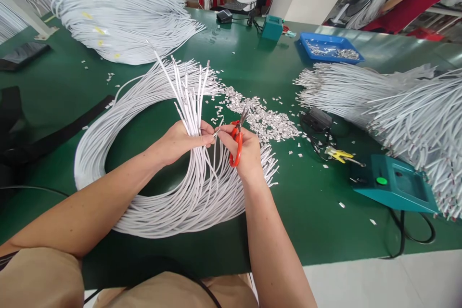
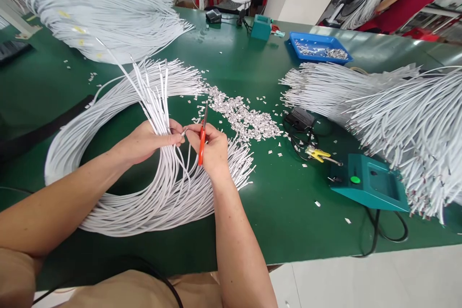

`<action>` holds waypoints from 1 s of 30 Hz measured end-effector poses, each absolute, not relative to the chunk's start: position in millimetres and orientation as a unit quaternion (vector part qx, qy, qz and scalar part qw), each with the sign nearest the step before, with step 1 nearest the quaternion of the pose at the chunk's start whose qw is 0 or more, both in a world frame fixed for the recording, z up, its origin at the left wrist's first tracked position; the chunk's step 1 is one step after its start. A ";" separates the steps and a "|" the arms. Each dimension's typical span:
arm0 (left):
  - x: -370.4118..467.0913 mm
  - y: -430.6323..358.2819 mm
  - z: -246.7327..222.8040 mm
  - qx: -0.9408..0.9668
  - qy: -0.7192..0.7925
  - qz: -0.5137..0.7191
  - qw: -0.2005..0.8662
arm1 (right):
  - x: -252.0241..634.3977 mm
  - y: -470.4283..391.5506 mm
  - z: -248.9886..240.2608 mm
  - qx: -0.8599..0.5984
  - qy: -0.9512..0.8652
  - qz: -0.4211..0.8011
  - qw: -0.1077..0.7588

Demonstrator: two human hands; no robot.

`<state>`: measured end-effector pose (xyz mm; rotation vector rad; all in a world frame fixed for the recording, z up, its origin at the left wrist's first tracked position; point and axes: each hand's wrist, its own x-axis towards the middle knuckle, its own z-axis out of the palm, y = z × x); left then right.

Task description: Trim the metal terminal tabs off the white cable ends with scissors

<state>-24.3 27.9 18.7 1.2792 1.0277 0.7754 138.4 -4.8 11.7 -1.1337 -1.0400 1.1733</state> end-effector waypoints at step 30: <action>-21.4 22.3 16.1 0.503 0.490 0.409 0.583 | 117.2 -11.4 2.2 -0.559 -0.423 0.398 0.592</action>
